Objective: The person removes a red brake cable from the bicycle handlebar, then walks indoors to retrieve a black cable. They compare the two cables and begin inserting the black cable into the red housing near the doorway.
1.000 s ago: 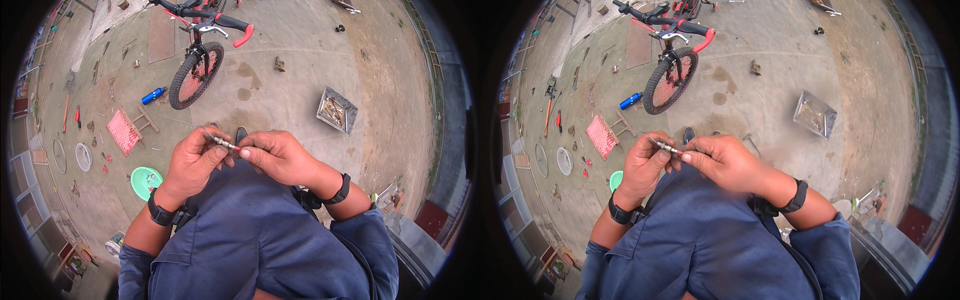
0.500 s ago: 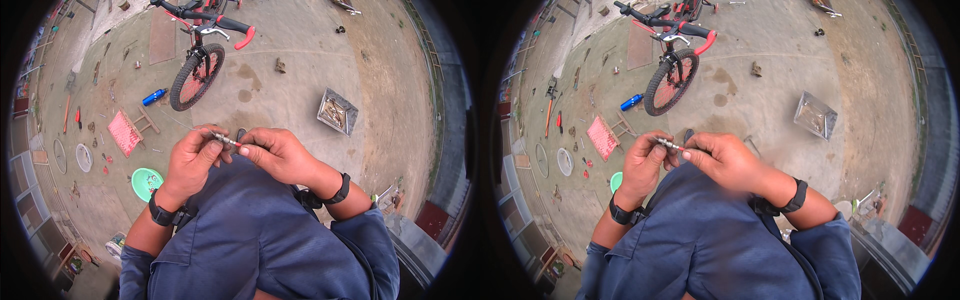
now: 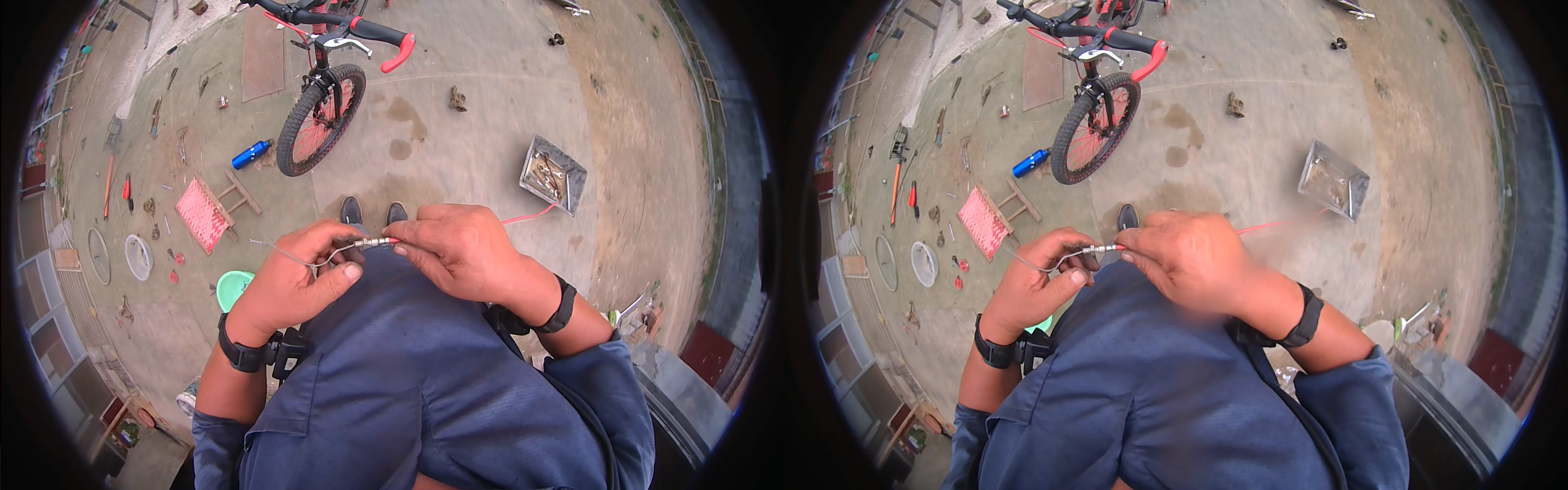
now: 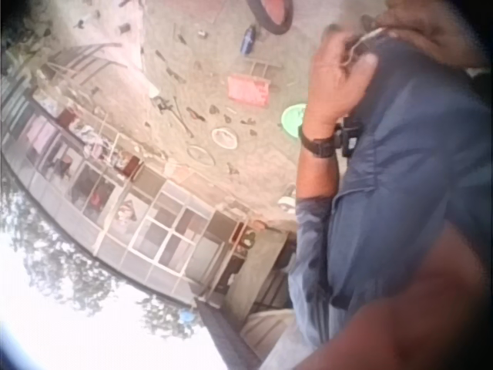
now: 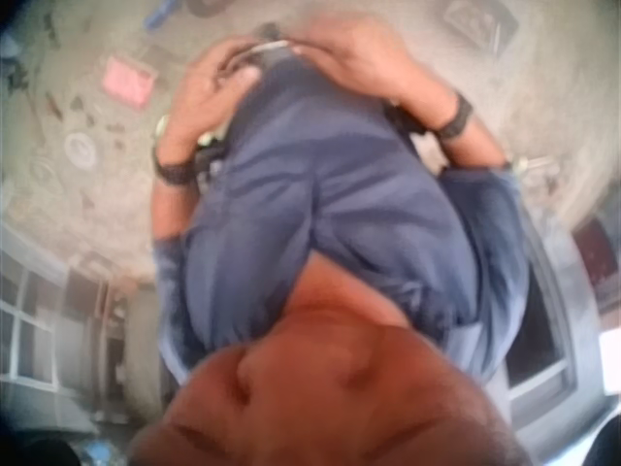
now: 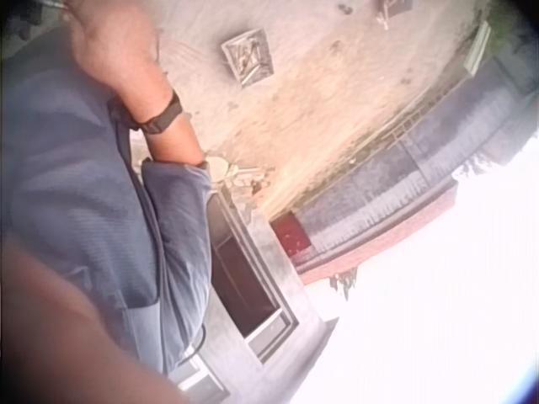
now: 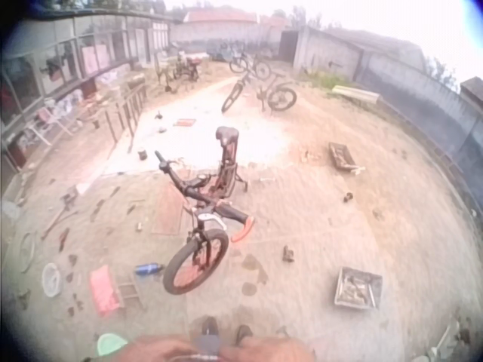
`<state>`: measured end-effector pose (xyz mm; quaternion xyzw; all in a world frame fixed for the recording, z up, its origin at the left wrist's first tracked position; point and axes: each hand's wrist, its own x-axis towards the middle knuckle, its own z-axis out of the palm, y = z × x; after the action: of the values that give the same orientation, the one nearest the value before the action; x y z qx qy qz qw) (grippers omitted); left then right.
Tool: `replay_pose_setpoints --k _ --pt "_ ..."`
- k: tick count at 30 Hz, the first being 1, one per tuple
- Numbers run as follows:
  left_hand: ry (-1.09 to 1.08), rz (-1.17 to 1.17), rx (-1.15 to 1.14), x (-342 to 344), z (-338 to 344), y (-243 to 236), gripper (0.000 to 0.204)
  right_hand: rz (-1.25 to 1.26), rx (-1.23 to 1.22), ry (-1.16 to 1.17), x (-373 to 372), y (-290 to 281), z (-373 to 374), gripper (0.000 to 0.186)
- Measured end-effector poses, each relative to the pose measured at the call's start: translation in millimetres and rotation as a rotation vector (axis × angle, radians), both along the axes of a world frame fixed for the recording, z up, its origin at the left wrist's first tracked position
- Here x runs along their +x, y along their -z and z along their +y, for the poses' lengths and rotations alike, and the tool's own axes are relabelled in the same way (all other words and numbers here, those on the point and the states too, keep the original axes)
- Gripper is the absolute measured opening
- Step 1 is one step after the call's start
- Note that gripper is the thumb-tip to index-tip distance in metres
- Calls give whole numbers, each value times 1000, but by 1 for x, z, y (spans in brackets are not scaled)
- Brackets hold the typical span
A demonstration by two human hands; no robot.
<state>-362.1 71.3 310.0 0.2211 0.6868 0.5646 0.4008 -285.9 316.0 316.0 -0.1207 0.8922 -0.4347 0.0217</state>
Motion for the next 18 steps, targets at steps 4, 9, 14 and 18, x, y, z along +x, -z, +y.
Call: replay_pose_setpoints --k 4,9,14,18 --pt "-84 -134 15 -23 -23 -23 28 68 74 -14 3 2 3 21" --pt "26 415 -210 -30 -15 -37 24 123 244 -57 7 3 2 18" --pt "396 535 -312 -5 12 -23 22 158 357 -129 13 1 -2 13" --pt "439 423 -345 9 12 -16 23 195 281 -152 19 6 -3 17"
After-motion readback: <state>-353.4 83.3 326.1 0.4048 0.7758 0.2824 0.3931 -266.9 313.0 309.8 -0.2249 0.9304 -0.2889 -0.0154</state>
